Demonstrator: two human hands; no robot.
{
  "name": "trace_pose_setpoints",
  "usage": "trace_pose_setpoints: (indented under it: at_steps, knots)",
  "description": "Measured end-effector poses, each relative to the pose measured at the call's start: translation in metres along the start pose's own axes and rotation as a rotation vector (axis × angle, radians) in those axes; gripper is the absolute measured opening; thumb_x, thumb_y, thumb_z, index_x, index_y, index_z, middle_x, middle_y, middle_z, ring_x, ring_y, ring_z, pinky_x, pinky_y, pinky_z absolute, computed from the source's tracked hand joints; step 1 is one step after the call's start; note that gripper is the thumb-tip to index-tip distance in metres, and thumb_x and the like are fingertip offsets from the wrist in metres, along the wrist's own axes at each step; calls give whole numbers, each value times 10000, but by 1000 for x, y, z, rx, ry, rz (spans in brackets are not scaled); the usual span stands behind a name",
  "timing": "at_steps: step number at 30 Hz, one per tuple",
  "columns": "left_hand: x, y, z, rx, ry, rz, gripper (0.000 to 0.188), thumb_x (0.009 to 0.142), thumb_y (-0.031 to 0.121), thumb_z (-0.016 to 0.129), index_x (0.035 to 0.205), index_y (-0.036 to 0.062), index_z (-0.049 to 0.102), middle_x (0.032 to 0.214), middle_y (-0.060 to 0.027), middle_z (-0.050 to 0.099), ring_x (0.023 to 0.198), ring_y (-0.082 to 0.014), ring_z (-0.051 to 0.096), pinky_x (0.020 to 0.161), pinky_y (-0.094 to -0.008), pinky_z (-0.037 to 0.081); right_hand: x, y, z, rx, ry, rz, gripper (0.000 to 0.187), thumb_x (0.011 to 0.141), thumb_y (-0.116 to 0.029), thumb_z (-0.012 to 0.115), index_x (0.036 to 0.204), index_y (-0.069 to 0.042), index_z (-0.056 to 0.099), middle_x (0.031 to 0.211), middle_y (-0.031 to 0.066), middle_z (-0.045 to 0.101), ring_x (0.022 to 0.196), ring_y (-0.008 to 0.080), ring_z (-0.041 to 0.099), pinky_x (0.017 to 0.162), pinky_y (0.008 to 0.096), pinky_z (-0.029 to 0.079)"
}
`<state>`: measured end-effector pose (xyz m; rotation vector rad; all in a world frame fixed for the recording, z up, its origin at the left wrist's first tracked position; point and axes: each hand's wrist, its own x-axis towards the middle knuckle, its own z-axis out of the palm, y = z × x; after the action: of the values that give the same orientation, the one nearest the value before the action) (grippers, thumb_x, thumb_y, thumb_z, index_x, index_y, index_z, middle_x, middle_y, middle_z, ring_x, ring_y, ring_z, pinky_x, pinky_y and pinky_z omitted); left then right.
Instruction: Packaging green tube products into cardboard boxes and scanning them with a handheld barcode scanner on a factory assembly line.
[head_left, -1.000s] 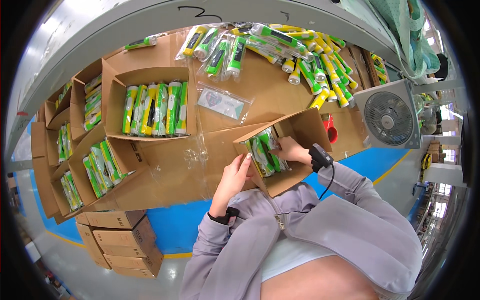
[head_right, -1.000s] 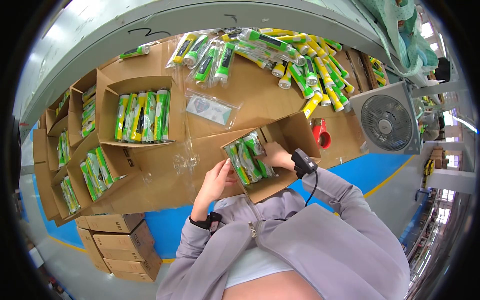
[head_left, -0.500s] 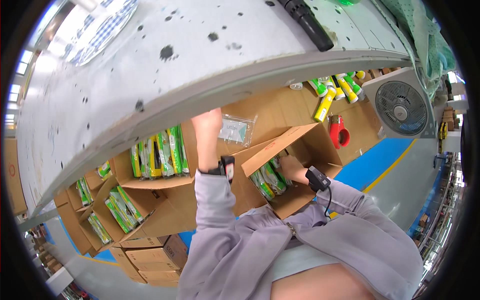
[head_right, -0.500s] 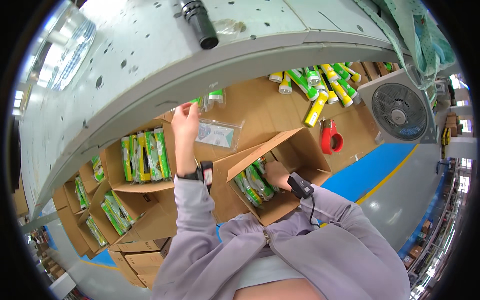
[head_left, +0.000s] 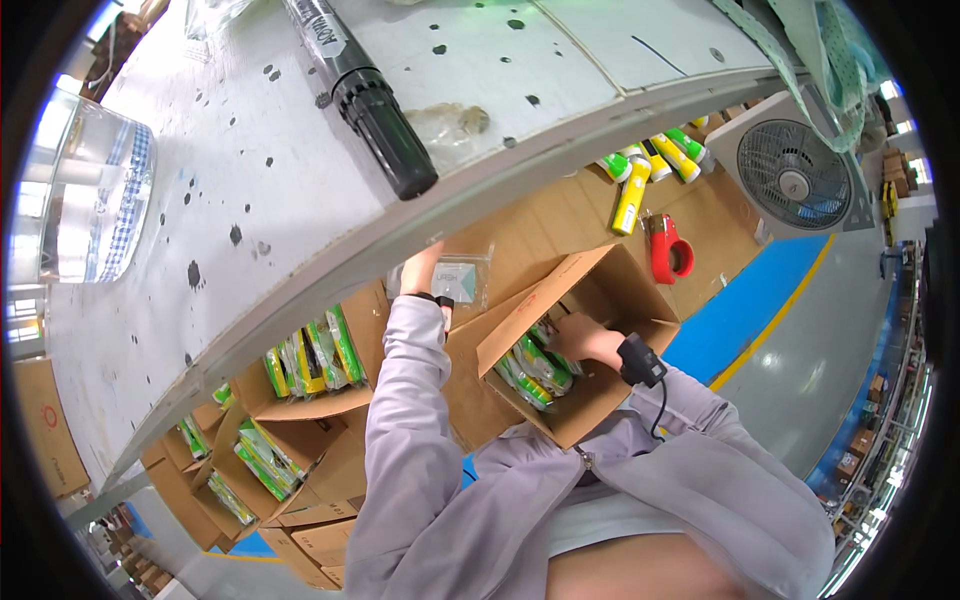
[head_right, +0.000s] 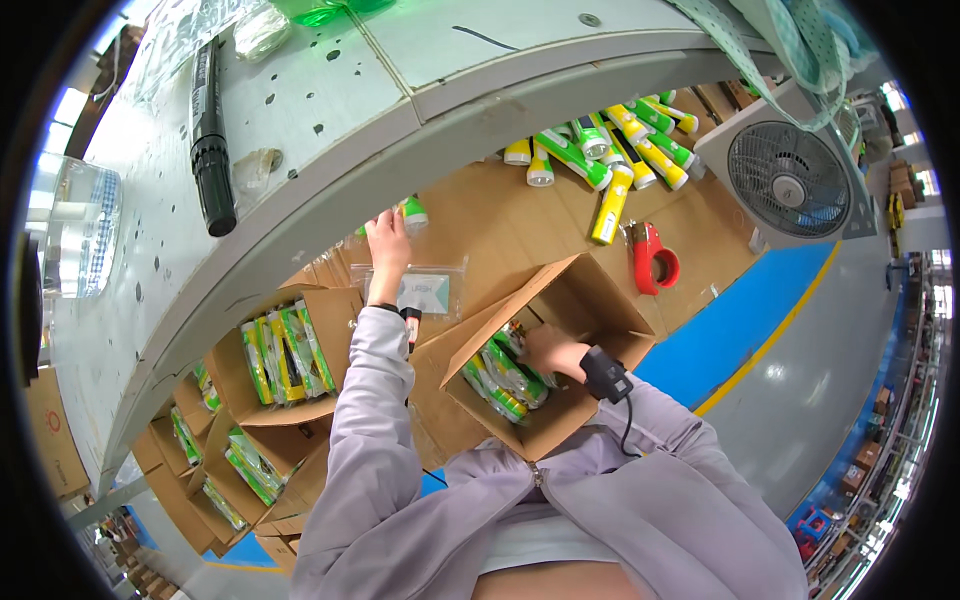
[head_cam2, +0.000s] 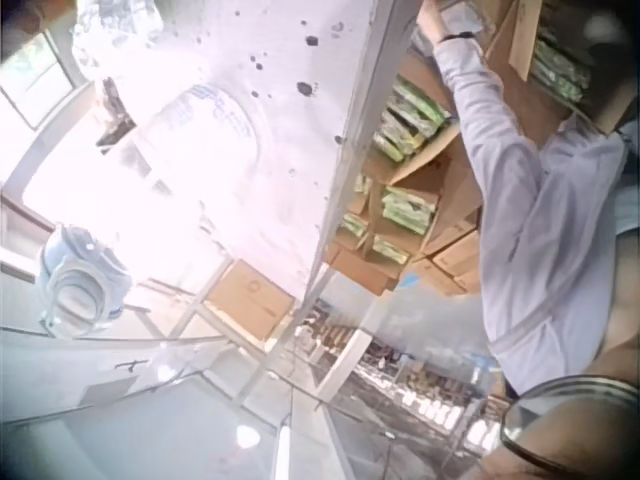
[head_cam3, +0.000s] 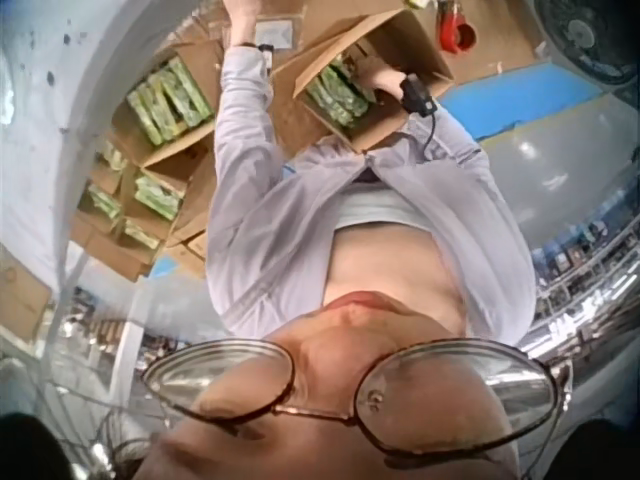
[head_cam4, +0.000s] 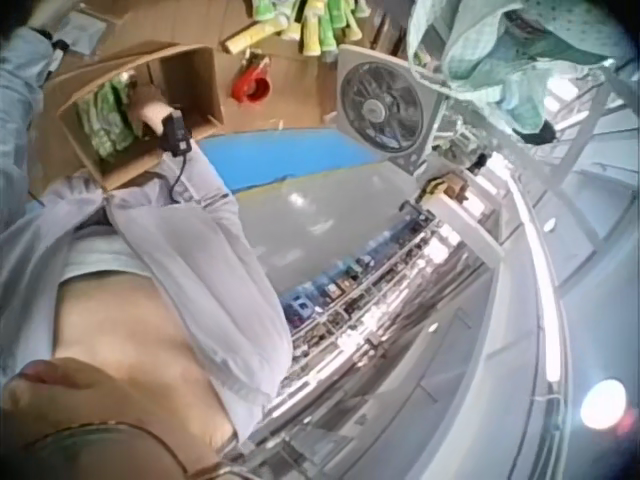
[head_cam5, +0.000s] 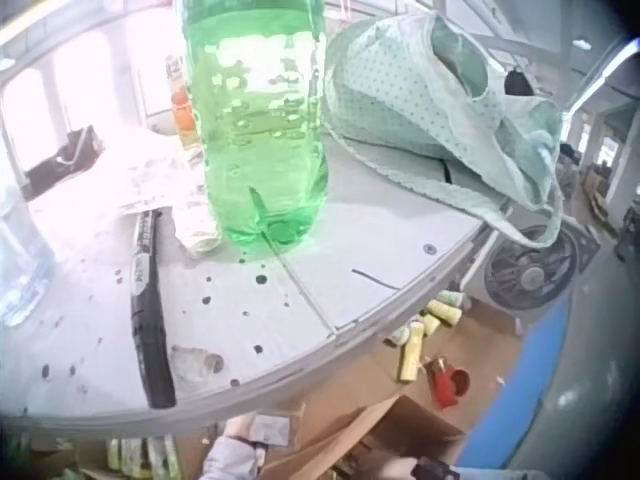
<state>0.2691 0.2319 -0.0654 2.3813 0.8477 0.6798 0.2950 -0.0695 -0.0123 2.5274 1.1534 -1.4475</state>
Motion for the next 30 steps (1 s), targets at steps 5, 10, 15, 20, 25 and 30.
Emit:
trace_pose_setpoints:
  at_steps: [5, 10, 15, 20, 25, 30]
  knots:
    - [-18, 55, -98, -346, -90, -150, 209, 942, 153, 489, 978, -31, 580, 1011, -196, 587, 854, -252, 575, 738, -327, 455, -59, -33, -78, 638, 31, -112, 381, 864, -335, 624, 818, 43, 648, 699, 83, 653, 582, 138, 637, 537, 261, 513]
    - [-77, 136, -169, -455, -12, 142, 167, 927, 92, 478, 890, -61, 535, 1130, -225, 570, 999, -346, 569, 856, -378, 444, -74, -70, -114, 1211, 489, -337, 334, 868, -283, 645, 1026, -5, 551, 923, 63, 614, 811, 117, 622, 671, 243, 510]
    - [-144, 192, -187, -484, -13, 198, 144, 910, 80, 503, 883, -56, 544, 1186, -241, 529, 1036, -341, 559, 882, -370, 438, -77, -94, -106, 1493, 351, -504, 344, 823, -205, 698, 1058, -17, 532, 965, 47, 590, 885, 99, 579, 770, 240, 478]
    - [-189, 193, -186, -649, -60, 102, 174, 897, 105, 520, 999, -34, 541, 1250, -225, 472, 1134, -307, 501, 924, -362, 404, -97, -95, -87, 1719, 65, -512, 340, 744, -57, 740, 1037, -16, 573, 921, 46, 637, 816, 108, 619, 699, 247, 513]
    - [-200, 169, -198, -1129, -43, -198, 577, 794, 91, 645, 1281, 20, 344, 1336, -167, 369, 1222, -283, 440, 991, -400, 360, -124, -87, -75, 1209, 257, -574, 459, 658, 5, 773, 1068, -12, 566, 948, 19, 632, 854, 72, 590, 763, 240, 489]
    - [-183, 178, -214, -1016, -150, -209, 670, 662, 16, 771, 1237, -18, 428, 1139, -126, 550, 1042, -190, 559, 884, -328, 460, -150, -91, -57, 673, 323, -705, 453, 597, -161, 785, 979, -8, 595, 810, 56, 632, 726, 106, 568, 679, 270, 465]
